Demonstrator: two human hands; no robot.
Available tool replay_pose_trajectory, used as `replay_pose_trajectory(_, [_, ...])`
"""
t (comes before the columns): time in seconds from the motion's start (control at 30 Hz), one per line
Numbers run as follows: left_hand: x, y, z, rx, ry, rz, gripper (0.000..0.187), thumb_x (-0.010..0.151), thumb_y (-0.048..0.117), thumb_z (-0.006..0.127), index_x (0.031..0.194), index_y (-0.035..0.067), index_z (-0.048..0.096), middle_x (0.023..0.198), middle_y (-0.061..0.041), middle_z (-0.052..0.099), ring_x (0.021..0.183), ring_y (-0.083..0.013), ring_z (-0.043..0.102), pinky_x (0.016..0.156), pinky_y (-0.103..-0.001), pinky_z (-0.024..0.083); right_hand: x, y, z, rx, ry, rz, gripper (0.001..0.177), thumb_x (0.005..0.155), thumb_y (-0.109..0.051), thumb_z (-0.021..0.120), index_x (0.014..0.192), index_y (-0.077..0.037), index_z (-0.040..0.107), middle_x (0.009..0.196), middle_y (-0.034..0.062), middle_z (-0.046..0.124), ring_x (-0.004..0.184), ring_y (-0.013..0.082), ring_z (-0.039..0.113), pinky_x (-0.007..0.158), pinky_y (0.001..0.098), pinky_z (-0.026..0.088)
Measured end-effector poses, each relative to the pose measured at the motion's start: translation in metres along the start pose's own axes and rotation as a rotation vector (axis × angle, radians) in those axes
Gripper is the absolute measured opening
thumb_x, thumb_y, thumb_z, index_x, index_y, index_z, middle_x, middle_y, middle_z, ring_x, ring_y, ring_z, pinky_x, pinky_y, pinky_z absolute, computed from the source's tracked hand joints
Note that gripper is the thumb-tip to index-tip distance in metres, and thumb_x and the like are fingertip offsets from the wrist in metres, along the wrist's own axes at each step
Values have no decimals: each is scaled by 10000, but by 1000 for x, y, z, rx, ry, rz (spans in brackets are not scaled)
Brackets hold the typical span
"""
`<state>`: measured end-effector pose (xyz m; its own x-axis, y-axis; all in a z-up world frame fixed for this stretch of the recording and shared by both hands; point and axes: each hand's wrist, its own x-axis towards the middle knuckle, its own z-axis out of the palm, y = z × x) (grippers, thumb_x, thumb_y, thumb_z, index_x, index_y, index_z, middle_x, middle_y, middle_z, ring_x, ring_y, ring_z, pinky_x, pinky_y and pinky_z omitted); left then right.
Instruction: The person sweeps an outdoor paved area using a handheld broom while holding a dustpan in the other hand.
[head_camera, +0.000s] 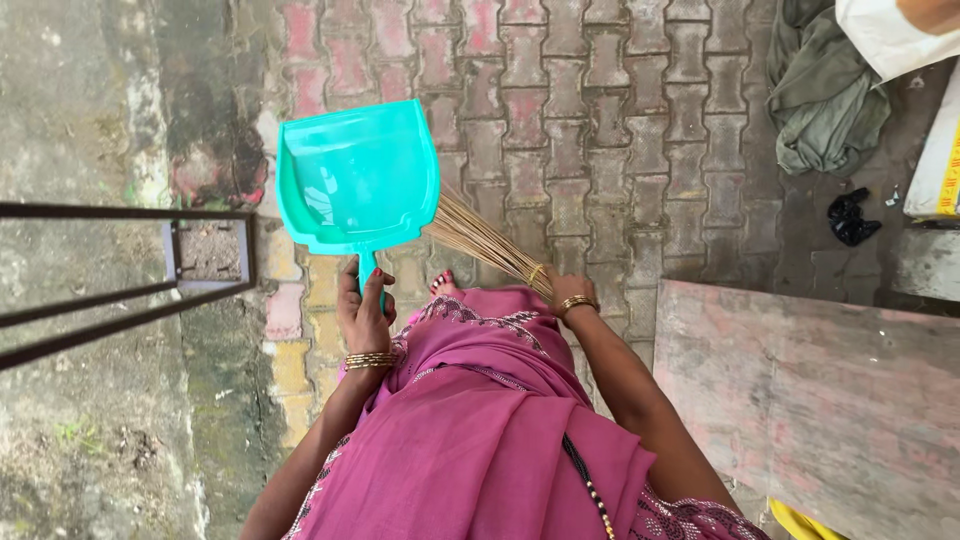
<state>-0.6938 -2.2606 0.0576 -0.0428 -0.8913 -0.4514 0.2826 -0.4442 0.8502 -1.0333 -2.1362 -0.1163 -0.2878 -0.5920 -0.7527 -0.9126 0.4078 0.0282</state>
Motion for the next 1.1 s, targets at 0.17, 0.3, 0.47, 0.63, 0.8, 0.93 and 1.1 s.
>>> replay_pose_trajectory(0.17, [38,13,26,50,-1,3,449,1013,191,600,1423,61,469,911,-26,649,505,-31,416,424,-215,307,23,40,-32,121,60,125,725,765,-276,783,1434,-266,502,1131,155,738,1063,360,714,902,479,582])
replay_pose_trajectory(0.3, [73,19,48,35,29,48,460,1007,190,600,1427,59,464,905,-33,652,492,-36,413,415,-221,314,66,100,-71,248,151,339,816,683,-304,831,1430,-259,509,1154,140,726,1076,344,706,920,470,571])
replay_pose_trajectory(0.47, [122,35,98,-30,116,139,436,1019,183,604,1414,43,483,930,-36,645,511,-39,425,426,-219,314,136,153,-153,423,153,568,738,689,-326,834,1366,-193,571,1173,137,728,1084,329,707,918,456,575])
replay_pose_trajectory(0.63, [156,51,157,-36,215,125,409,1010,189,604,1390,79,498,914,-40,648,503,-44,445,419,-221,314,215,160,-224,539,-32,641,669,719,-326,824,1332,-163,612,1188,145,735,1092,319,716,927,443,578])
replay_pose_trajectory(0.8, [189,51,219,-71,236,107,363,1018,188,608,1354,80,524,896,-28,636,497,-40,434,417,-218,305,250,128,-230,295,-123,402,604,748,-326,814,1297,-134,652,1202,153,742,1100,309,725,937,429,580])
replay_pose_trajectory(0.93, [215,52,257,-107,194,124,334,1038,181,609,1337,59,526,914,-33,652,511,-41,444,431,-216,329,262,103,-229,149,-96,180,604,785,-369,799,1309,-116,635,1206,169,739,1108,321,720,939,434,578])
replay_pose_trajectory(1.1, [246,56,297,-138,140,110,372,1023,196,599,1368,79,522,874,-13,637,495,-26,423,417,-206,319,272,85,-259,154,-32,21,480,875,-418,705,1312,-232,634,1222,164,715,1136,371,682,943,496,557])
